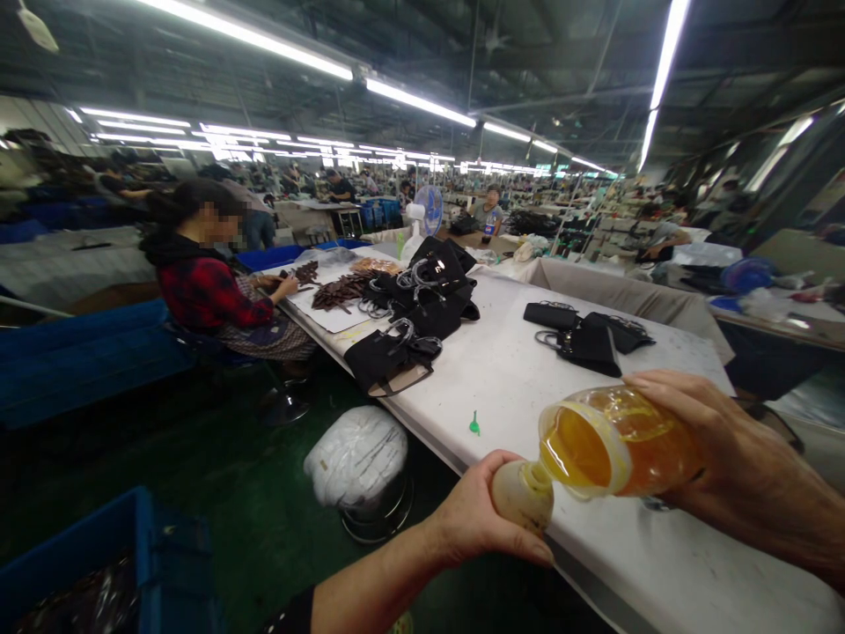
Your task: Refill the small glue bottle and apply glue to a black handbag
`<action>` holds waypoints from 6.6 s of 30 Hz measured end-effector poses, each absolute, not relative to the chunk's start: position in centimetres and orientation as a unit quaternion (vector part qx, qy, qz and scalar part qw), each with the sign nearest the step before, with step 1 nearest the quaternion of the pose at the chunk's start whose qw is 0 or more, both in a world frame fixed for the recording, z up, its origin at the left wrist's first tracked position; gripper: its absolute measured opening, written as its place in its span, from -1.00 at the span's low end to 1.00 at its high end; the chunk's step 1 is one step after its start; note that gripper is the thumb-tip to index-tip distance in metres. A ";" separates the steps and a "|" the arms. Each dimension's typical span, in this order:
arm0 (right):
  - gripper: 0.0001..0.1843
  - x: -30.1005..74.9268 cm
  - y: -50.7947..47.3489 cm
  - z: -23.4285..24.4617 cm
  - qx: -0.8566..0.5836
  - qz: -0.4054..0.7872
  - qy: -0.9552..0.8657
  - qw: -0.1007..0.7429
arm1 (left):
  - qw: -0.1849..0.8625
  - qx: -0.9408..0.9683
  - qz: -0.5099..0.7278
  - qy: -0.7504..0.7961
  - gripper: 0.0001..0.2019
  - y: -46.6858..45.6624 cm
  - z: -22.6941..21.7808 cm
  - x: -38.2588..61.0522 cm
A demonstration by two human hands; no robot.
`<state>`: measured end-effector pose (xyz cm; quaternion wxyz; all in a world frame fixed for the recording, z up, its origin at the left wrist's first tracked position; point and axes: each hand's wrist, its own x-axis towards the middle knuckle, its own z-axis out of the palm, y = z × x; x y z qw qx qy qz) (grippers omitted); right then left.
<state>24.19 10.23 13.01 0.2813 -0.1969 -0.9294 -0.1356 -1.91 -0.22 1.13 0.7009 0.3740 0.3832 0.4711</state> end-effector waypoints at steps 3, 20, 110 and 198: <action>-0.32 24.2 10.3 13.2 -0.195 -0.141 -0.929 0.281 | 0.706 0.370 0.470 0.378 -0.09 -0.2 1.3 -1.9; -0.31 24.6 11.0 13.0 -0.199 -0.139 -0.926 0.288 | 0.712 0.370 0.463 0.376 -0.07 0.3 0.8 -1.8; -0.27 24.8 11.5 13.1 -0.191 -0.164 -0.924 0.287 | 0.719 0.365 0.458 0.375 -0.04 1.4 0.6 -2.0; -0.18 25.0 10.5 12.4 -0.222 -0.107 -0.914 0.323 | 0.730 0.369 0.450 0.357 0.00 1.6 0.8 -1.7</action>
